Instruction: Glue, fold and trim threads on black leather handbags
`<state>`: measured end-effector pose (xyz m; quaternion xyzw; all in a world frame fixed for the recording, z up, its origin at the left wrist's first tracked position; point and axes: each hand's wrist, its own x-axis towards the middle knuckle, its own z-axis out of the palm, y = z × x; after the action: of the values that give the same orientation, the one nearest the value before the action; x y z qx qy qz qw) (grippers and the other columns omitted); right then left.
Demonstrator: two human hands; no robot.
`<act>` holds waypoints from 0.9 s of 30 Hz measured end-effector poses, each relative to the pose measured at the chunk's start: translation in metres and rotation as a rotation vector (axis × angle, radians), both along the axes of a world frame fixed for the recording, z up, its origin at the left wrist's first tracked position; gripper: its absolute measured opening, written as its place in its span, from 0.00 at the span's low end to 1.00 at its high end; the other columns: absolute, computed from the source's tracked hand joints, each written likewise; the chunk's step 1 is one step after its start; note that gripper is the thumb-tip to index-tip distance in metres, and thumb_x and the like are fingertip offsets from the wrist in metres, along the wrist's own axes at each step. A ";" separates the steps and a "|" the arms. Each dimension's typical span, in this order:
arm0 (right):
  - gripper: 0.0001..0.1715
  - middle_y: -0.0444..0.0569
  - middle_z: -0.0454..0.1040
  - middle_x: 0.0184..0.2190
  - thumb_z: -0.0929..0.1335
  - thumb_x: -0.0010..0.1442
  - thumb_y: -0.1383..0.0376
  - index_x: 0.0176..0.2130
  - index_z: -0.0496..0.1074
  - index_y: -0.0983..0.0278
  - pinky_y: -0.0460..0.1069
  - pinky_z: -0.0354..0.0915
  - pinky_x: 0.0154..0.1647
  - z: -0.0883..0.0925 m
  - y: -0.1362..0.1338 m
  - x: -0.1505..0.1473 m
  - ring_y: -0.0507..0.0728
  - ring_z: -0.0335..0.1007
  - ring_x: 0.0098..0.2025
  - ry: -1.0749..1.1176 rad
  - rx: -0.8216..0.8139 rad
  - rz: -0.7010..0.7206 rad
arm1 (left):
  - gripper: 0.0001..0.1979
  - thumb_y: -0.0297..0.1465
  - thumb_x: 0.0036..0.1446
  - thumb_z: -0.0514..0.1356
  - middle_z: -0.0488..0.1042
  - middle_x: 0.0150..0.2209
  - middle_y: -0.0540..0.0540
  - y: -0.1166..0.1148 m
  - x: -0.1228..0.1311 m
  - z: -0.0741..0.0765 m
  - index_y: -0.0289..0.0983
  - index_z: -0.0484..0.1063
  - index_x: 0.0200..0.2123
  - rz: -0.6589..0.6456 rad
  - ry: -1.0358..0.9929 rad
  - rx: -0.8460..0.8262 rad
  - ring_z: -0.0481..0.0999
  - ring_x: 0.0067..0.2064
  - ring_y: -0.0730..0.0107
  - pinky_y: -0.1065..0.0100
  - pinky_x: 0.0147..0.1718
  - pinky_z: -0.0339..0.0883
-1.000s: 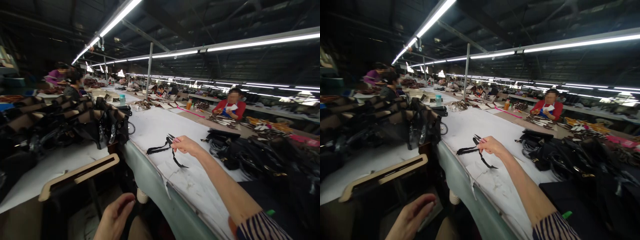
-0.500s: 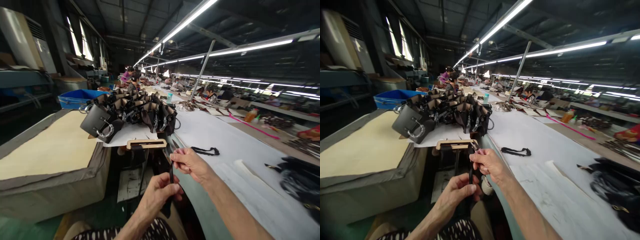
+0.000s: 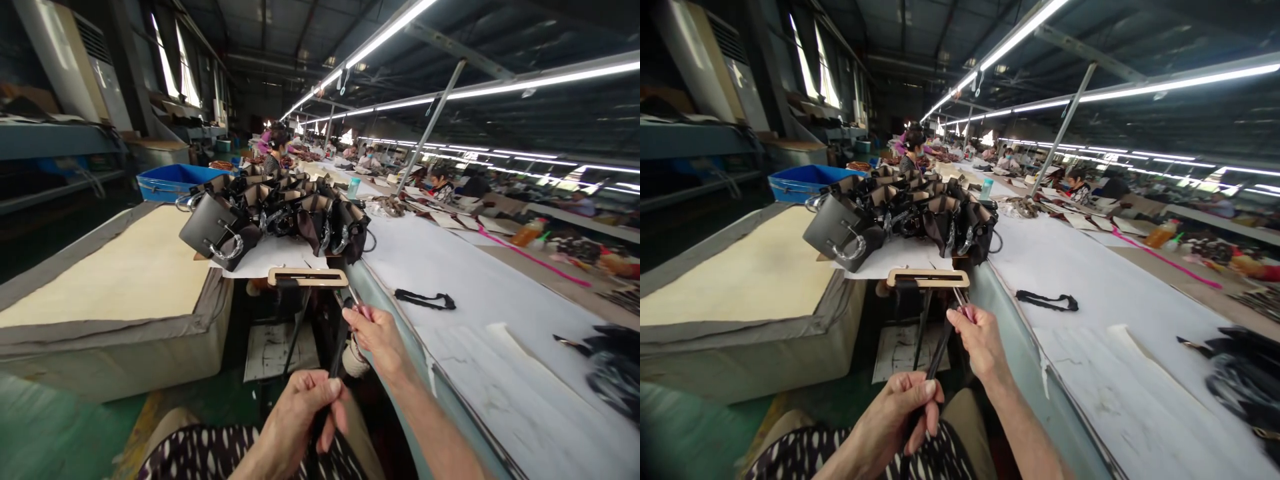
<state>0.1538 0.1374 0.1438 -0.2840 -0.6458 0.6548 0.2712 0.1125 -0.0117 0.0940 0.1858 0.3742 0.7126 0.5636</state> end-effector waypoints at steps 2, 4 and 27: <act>0.20 0.35 0.54 0.14 0.72 0.45 0.57 0.22 0.59 0.64 0.43 0.37 0.13 -0.001 0.006 0.001 0.43 0.41 0.13 0.003 0.048 -0.056 | 0.15 0.37 0.51 0.59 0.71 0.16 0.44 -0.002 0.002 -0.006 0.28 0.70 0.25 -0.004 -0.007 -0.030 0.60 0.10 0.81 0.80 0.08 0.47; 0.20 0.35 0.54 0.14 0.72 0.45 0.57 0.22 0.58 0.64 0.43 0.38 0.13 -0.002 0.013 0.001 0.43 0.41 0.13 0.014 0.054 -0.100 | 0.15 0.37 0.51 0.59 0.72 0.17 0.43 -0.005 0.003 -0.013 0.28 0.70 0.24 -0.034 -0.022 -0.051 0.63 0.12 0.79 0.79 0.09 0.52; 0.19 0.37 0.59 0.14 0.74 0.38 0.60 0.20 0.61 0.64 0.41 0.38 0.10 -0.036 0.068 0.006 0.42 0.42 0.12 0.063 -0.030 -0.241 | 0.11 0.33 0.45 0.62 0.74 0.21 0.42 -0.032 0.005 -0.033 0.29 0.70 0.24 -0.094 0.000 -0.255 0.71 0.19 0.73 0.74 0.19 0.63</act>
<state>0.1601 0.2058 0.1080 -0.3426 -0.5883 0.6357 0.3638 0.1180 -0.0433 0.0605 0.1297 0.4526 0.6321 0.6154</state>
